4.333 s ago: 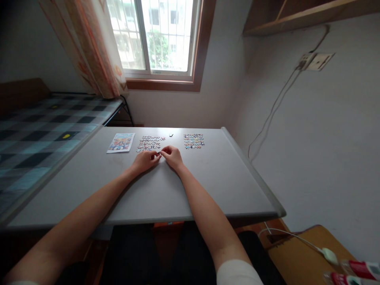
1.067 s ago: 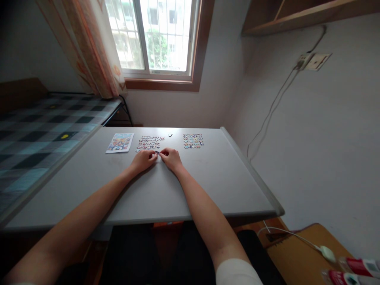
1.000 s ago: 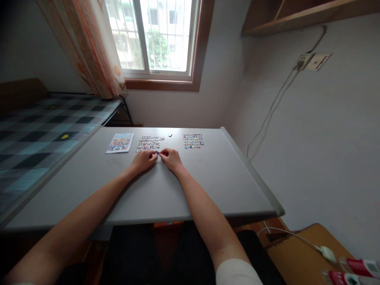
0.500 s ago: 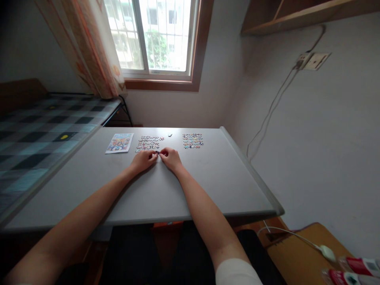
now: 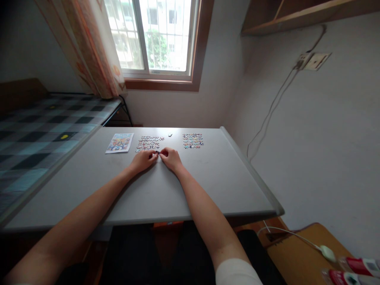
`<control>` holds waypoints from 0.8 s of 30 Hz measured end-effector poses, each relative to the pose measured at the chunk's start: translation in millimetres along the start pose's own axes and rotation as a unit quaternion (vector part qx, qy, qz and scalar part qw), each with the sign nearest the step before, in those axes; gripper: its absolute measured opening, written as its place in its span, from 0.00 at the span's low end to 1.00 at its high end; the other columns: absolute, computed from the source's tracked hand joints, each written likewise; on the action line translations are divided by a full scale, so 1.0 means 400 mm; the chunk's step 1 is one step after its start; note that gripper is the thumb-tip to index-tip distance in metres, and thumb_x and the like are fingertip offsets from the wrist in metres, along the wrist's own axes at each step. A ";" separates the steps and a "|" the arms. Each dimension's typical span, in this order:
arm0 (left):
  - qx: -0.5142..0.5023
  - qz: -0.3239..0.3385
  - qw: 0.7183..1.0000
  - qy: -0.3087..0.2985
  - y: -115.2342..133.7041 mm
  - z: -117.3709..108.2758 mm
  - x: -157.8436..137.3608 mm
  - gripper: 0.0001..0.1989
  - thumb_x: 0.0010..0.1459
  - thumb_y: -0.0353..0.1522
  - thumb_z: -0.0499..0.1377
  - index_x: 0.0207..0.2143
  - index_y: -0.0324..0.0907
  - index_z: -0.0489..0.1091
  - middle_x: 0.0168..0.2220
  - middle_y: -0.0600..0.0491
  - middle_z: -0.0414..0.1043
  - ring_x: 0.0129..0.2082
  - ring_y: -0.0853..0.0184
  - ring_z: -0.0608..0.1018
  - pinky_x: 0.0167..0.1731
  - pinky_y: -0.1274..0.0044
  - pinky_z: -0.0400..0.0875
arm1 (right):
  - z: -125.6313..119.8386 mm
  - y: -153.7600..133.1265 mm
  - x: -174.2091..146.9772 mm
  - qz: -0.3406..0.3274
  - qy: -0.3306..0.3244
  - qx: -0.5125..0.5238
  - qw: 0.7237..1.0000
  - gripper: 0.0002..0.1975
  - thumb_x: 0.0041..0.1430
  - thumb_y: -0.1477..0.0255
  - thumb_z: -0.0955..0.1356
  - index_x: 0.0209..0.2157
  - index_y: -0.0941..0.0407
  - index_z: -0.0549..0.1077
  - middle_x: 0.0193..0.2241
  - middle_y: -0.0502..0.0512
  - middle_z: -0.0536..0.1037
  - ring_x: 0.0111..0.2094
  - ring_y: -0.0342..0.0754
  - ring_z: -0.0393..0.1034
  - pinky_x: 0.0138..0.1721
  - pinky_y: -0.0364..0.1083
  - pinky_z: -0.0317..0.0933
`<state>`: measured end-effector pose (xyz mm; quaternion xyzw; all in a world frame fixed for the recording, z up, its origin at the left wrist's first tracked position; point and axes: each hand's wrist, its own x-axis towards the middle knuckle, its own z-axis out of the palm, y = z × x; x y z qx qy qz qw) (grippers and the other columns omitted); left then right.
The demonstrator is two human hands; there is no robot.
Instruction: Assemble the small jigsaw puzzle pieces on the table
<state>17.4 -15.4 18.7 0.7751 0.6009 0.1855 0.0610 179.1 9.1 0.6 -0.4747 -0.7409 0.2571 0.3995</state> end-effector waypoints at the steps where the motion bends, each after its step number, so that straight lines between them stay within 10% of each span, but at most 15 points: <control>1: -0.002 0.001 1.000 0.001 0.000 0.000 0.000 0.17 0.60 0.40 0.48 0.32 0.43 0.74 0.26 0.52 0.74 0.26 0.68 0.72 0.25 0.78 0.56 | 0.000 0.000 0.000 -0.001 0.001 0.001 1.000 0.05 0.51 0.71 0.67 0.29 0.56 0.75 0.25 0.50 0.77 0.27 0.42 0.68 0.32 0.42 0.61; 24: -0.005 0.007 1.000 0.002 -0.003 0.002 0.000 0.18 0.60 0.41 0.48 0.33 0.43 0.74 0.25 0.52 0.74 0.25 0.66 0.72 0.25 0.78 0.57 | 0.005 0.009 0.001 -0.002 -0.002 -0.012 1.000 0.05 0.51 0.71 0.67 0.29 0.56 0.75 0.25 0.51 0.77 0.27 0.43 0.68 0.32 0.42 0.61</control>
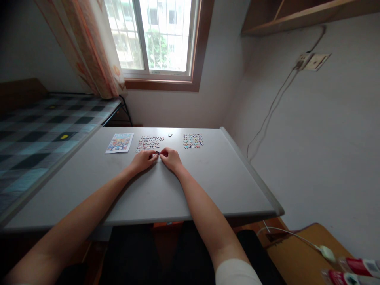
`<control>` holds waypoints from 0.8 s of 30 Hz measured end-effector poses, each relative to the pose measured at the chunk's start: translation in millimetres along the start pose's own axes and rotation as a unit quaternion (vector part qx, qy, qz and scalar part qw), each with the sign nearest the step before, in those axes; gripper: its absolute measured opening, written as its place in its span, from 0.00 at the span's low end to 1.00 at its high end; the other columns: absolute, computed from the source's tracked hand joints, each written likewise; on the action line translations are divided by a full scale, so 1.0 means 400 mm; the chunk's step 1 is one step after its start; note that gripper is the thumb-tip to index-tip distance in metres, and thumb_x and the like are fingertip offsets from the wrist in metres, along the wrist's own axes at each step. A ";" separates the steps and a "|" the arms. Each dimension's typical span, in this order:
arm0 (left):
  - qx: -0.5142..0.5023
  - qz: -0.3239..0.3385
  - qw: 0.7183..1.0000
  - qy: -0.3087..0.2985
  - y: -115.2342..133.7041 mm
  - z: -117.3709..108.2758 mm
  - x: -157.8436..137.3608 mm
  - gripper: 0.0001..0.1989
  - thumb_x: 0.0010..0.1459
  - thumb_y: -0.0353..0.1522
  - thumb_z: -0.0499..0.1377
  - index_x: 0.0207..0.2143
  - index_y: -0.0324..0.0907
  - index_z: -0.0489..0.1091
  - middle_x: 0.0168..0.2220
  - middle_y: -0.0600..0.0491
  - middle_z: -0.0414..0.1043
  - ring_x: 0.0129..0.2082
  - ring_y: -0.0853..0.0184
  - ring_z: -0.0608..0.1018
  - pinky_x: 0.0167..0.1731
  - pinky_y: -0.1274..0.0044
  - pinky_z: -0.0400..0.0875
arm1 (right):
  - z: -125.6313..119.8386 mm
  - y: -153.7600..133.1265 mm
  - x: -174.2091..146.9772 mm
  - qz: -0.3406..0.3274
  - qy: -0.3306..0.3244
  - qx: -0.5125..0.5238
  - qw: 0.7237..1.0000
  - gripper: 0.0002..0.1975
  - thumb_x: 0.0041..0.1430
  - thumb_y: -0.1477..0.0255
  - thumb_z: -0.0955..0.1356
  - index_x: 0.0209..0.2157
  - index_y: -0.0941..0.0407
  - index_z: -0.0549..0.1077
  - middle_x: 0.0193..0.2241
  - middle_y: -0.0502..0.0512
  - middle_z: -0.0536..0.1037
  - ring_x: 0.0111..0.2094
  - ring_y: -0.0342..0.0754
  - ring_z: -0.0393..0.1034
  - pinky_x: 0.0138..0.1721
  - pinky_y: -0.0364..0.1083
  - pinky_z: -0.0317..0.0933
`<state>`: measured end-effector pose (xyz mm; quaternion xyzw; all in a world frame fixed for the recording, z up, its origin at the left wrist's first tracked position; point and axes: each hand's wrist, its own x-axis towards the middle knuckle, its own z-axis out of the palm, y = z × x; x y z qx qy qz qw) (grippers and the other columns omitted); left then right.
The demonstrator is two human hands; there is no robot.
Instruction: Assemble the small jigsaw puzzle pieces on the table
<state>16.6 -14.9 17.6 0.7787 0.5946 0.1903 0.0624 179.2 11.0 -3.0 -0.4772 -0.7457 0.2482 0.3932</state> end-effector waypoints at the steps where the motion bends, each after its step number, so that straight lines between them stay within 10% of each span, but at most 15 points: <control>1: 0.001 -0.001 1.000 0.000 0.000 0.000 0.000 0.18 0.60 0.41 0.48 0.33 0.43 0.74 0.25 0.52 0.74 0.25 0.66 0.72 0.25 0.77 0.57 | -0.001 -0.001 0.000 0.000 0.000 -0.001 1.000 0.05 0.51 0.71 0.67 0.29 0.56 0.75 0.25 0.51 0.77 0.27 0.43 0.68 0.32 0.42 0.61; 24: -0.005 0.011 1.000 0.001 0.000 -0.001 0.001 0.18 0.59 0.40 0.48 0.32 0.43 0.74 0.25 0.52 0.73 0.24 0.67 0.72 0.24 0.78 0.55 | -0.004 -0.010 -0.003 0.010 -0.005 -0.010 1.000 0.05 0.51 0.72 0.67 0.29 0.57 0.75 0.25 0.50 0.76 0.27 0.42 0.68 0.32 0.41 0.60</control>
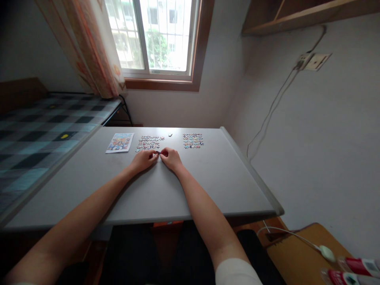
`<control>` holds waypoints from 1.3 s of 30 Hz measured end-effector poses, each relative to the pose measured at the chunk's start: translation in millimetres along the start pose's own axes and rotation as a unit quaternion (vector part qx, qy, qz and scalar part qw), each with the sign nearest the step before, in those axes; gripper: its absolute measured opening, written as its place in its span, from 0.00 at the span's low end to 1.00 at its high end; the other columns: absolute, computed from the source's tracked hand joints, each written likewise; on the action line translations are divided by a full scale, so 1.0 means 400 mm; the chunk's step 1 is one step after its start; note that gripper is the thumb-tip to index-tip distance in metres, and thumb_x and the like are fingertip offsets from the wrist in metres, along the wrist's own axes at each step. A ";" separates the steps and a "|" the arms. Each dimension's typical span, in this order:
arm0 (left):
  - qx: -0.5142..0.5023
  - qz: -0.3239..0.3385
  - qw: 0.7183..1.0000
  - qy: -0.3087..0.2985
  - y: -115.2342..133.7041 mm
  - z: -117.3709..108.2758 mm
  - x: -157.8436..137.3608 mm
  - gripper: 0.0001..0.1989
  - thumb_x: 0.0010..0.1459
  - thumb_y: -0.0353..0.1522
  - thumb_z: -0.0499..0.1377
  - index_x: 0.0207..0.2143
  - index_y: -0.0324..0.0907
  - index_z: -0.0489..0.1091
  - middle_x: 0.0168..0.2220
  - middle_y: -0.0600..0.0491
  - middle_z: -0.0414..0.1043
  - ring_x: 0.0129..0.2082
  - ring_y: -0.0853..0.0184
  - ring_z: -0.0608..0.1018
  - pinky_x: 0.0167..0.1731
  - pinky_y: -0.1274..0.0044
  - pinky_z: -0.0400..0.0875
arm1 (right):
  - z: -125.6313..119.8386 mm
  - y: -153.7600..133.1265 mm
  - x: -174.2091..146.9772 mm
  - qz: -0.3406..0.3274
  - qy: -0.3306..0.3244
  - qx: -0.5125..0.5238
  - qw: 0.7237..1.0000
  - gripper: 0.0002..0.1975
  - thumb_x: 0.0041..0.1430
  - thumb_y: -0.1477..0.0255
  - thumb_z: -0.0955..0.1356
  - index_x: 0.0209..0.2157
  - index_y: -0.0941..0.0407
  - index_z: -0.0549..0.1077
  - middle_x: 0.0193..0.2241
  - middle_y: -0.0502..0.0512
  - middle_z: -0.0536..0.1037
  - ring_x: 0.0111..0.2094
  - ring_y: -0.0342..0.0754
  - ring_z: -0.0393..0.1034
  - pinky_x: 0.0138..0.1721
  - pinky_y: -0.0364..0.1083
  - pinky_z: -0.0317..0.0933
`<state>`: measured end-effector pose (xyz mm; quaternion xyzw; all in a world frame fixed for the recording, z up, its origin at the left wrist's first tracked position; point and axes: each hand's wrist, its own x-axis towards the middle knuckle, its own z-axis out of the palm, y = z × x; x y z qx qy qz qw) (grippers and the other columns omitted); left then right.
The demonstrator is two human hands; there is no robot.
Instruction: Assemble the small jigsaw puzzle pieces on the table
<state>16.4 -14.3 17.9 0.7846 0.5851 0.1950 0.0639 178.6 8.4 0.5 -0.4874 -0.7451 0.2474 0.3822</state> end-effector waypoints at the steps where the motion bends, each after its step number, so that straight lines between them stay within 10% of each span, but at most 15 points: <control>1: -0.002 0.000 1.000 0.000 0.000 0.000 0.000 0.18 0.59 0.40 0.48 0.32 0.42 0.74 0.25 0.52 0.73 0.24 0.67 0.72 0.24 0.78 0.55 | 0.000 0.000 0.000 0.000 0.000 0.000 1.000 0.05 0.51 0.71 0.67 0.29 0.57 0.75 0.25 0.50 0.76 0.27 0.42 0.68 0.32 0.41 0.60; 39: -0.006 -0.004 1.000 -0.006 0.001 -0.003 -0.001 0.18 0.59 0.41 0.48 0.33 0.43 0.74 0.25 0.52 0.74 0.24 0.68 0.72 0.24 0.78 0.56 | -0.002 0.001 0.000 -0.003 -0.007 -0.006 1.000 0.06 0.51 0.71 0.66 0.29 0.57 0.75 0.26 0.50 0.76 0.27 0.42 0.68 0.33 0.41 0.60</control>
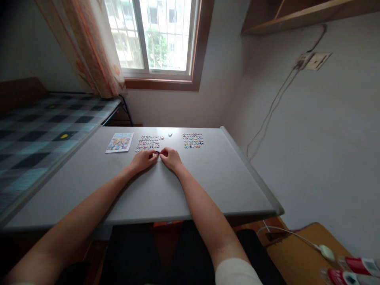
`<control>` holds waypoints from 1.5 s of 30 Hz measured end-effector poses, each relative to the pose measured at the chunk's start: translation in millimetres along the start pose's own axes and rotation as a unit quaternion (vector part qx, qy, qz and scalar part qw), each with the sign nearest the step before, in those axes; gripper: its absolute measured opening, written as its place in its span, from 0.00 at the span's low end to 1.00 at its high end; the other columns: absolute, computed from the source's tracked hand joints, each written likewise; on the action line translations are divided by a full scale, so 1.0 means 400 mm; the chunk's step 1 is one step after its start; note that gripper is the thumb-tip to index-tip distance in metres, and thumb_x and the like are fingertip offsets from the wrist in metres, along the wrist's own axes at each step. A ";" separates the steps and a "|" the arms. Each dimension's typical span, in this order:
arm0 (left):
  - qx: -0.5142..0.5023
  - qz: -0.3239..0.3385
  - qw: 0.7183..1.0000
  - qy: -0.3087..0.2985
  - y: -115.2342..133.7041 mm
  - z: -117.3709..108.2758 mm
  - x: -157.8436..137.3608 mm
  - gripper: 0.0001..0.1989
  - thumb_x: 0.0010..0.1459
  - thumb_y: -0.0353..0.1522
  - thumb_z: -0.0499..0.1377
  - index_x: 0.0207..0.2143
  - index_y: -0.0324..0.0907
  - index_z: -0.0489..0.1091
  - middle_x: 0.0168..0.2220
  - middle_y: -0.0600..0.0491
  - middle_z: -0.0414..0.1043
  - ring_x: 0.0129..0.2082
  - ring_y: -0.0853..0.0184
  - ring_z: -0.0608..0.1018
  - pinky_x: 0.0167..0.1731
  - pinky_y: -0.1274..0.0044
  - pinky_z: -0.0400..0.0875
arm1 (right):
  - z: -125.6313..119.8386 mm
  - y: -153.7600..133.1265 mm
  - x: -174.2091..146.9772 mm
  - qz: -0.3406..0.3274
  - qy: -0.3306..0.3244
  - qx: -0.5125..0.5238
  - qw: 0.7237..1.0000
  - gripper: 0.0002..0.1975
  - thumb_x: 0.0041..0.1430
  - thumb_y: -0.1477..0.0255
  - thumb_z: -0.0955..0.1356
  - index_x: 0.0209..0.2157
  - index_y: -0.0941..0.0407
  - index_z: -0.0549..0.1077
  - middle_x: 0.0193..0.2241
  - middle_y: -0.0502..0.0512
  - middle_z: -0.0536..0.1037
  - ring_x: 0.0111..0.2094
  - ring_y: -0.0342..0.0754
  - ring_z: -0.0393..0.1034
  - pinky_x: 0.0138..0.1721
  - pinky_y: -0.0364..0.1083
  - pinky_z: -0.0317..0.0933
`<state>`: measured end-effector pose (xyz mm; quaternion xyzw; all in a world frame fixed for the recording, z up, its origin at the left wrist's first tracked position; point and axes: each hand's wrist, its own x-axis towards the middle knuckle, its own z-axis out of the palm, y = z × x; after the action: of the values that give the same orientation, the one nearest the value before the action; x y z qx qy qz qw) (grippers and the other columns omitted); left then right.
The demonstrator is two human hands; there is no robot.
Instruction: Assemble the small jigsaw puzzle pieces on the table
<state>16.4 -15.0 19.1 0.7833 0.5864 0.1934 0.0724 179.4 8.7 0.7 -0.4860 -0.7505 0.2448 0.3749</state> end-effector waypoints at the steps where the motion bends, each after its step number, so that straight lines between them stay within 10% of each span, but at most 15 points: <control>1: 0.001 -0.003 1.000 -0.001 0.001 -0.001 0.000 0.18 0.59 0.41 0.48 0.33 0.43 0.74 0.25 0.52 0.74 0.25 0.68 0.72 0.24 0.78 0.56 | 0.000 0.000 0.000 0.001 0.000 -0.001 1.000 0.06 0.51 0.71 0.66 0.29 0.57 0.75 0.26 0.50 0.76 0.27 0.42 0.68 0.33 0.41 0.60; 45: 0.012 -0.009 1.000 -0.009 0.006 -0.006 0.000 0.18 0.59 0.41 0.48 0.34 0.43 0.74 0.26 0.51 0.75 0.26 0.67 0.72 0.25 0.78 0.56 | 0.000 -0.001 0.000 0.005 -0.002 -0.004 1.000 0.06 0.51 0.71 0.66 0.29 0.57 0.75 0.26 0.50 0.77 0.28 0.42 0.68 0.32 0.41 0.60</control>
<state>17.5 -16.0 22.0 0.7807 0.5946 0.1788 0.0704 179.4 8.5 1.1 -0.4909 -0.7498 0.2443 0.3703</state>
